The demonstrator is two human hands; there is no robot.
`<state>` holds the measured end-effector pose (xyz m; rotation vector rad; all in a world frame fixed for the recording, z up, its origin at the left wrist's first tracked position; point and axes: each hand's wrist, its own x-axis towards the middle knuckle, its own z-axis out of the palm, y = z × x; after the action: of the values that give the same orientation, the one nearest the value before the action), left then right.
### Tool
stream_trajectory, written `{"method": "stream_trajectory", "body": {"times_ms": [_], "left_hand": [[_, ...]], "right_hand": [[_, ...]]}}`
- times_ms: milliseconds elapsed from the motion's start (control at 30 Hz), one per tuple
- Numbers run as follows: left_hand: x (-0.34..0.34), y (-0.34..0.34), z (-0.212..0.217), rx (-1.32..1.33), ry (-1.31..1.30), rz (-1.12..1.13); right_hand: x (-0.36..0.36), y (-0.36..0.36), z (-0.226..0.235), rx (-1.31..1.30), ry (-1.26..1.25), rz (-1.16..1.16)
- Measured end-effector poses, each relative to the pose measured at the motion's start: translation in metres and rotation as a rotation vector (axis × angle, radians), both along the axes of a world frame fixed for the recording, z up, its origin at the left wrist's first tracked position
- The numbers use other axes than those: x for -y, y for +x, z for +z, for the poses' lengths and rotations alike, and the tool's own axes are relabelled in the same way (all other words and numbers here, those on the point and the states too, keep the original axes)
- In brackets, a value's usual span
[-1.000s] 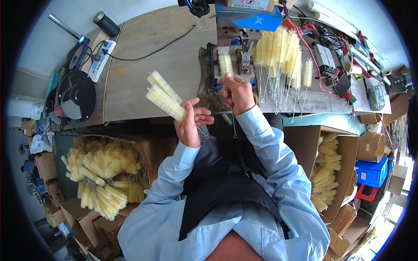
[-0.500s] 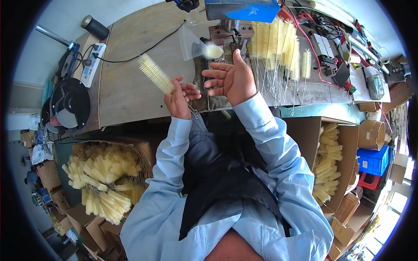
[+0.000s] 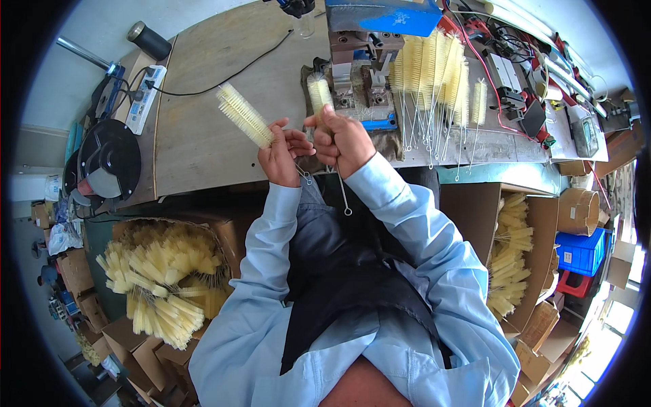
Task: Assembling and inspecting small yellow brushes using a manual machine in a factory workshop.
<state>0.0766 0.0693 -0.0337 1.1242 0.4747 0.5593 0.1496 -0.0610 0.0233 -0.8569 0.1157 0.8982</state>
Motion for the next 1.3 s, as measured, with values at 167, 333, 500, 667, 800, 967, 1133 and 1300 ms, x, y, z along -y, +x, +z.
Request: {"method": "stream_trajectory", "body": {"times_ms": [167,333,500,667,800,967,1133,1300], "left_hand": [[0.001,0.001,-0.001,-0.022,0.025,0.029],[0.001,0.000,-0.002,-0.040,0.055,0.018],[0.002,0.000,-0.001,-0.029,0.058,0.029],[0.001,0.001,-0.001,-0.042,0.067,0.032],[0.002,0.001,-0.003,-0.021,0.092,0.033],[0.003,0.000,-0.002,-0.035,0.111,0.041],[0.004,-0.003,0.005,-0.076,0.128,0.073],[0.009,-0.002,0.009,-0.100,0.120,0.123]], "right_hand": [[0.031,-0.007,-0.014,0.160,-0.074,-0.100],[0.061,0.013,-0.025,0.205,-0.056,-0.213],[0.062,0.021,-0.024,0.174,-0.113,-0.247],[0.063,0.022,-0.016,0.142,-0.111,-0.230],[0.070,0.028,-0.011,0.049,-0.063,-0.178],[0.077,0.034,-0.004,0.020,-0.054,-0.112],[0.080,0.028,0.002,0.103,-0.113,-0.121],[0.102,0.036,0.002,0.457,-0.417,-0.299]]}}
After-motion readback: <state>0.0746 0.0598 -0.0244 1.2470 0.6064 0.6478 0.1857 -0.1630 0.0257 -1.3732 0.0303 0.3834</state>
